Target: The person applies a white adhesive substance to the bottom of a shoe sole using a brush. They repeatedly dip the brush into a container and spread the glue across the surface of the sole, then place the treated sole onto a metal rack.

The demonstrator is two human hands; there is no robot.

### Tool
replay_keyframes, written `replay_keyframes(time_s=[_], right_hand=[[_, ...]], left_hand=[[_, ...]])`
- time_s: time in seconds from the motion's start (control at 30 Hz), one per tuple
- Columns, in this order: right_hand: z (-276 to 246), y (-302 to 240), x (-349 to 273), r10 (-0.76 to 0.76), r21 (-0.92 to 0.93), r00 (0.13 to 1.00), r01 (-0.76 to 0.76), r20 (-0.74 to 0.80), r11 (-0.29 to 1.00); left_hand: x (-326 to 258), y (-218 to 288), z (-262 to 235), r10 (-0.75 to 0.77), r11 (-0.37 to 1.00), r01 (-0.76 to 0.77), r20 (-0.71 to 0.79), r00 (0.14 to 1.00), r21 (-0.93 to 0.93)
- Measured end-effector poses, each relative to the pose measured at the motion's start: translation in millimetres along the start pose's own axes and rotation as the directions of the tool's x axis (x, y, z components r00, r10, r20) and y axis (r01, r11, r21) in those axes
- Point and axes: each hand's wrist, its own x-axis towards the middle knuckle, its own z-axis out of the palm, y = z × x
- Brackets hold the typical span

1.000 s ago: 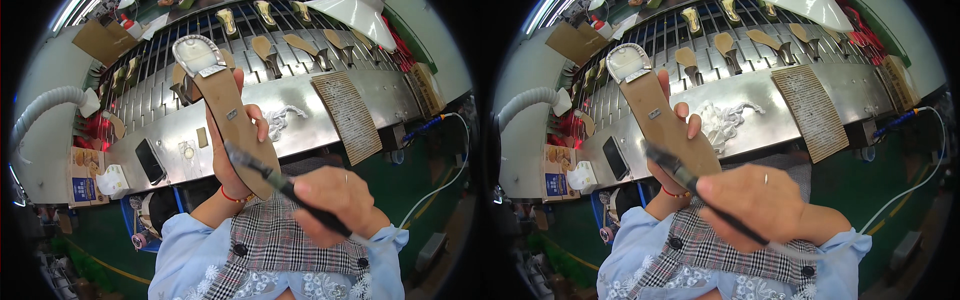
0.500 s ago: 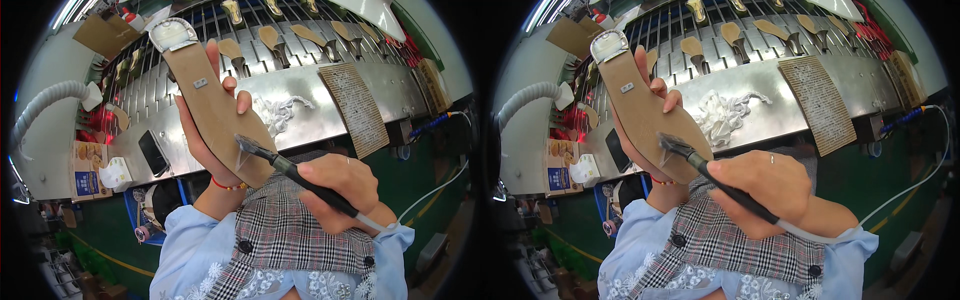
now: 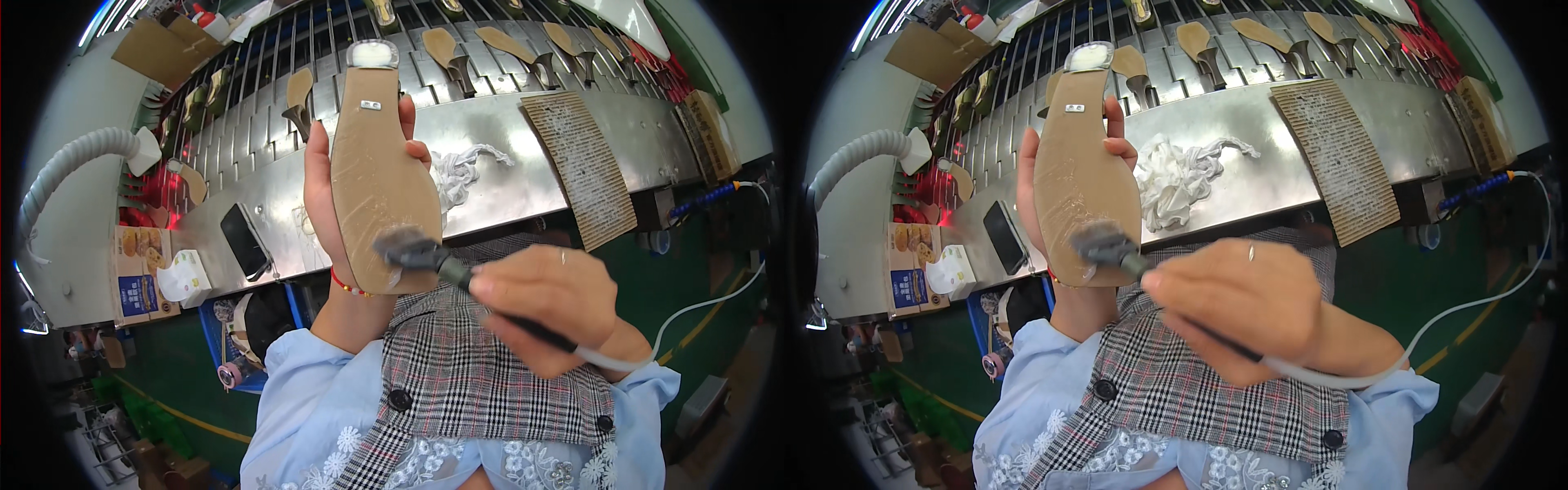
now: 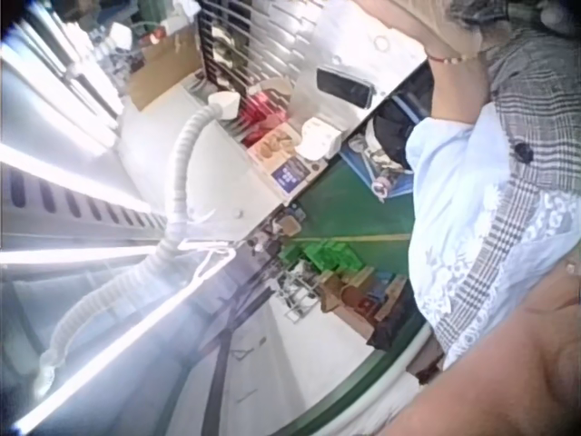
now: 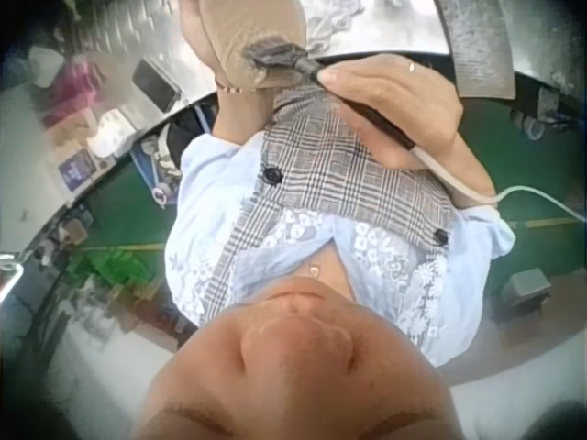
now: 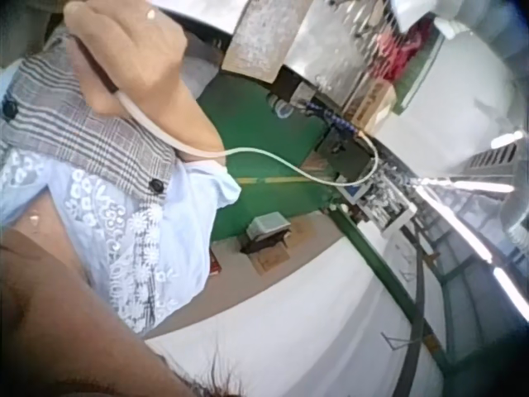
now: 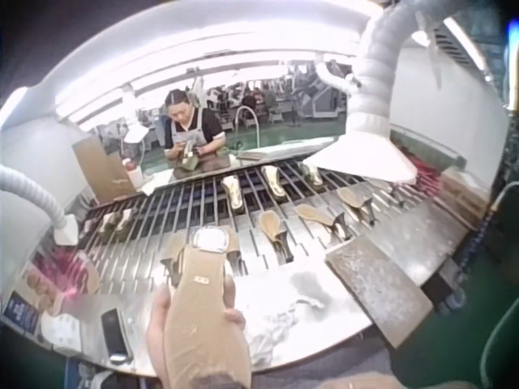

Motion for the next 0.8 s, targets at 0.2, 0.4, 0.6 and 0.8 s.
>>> replay_keyframes(time_s=[0.2,0.4,0.6,0.8], right_hand=[[-10.7,-2.1,2.1,-0.015,0.119,1.0,0.013,0.015,0.993],[-18.3,-10.0,7.3,0.06,0.137,0.994,-0.072,0.089,0.988],[-24.6,-9.2,5.3,-0.01,0.238,0.978,-0.041,0.208,0.97],[-37.5,-1.6,10.5,-0.024,0.282,0.956,-0.063,0.293,0.957]], left_hand=[[-2.1,1.1,4.0,-0.121,0.99,0.118,-0.028,0.992,-0.071],[-6.2,-2.1,9.4,-0.203,0.972,0.185,-0.123,0.971,-0.145],[-8.4,-2.6,9.3,-0.3,0.938,0.266,-0.135,0.944,-0.221],[-14.8,-3.2,11.1,-0.392,0.885,0.346,-0.098,0.915,-0.312]])
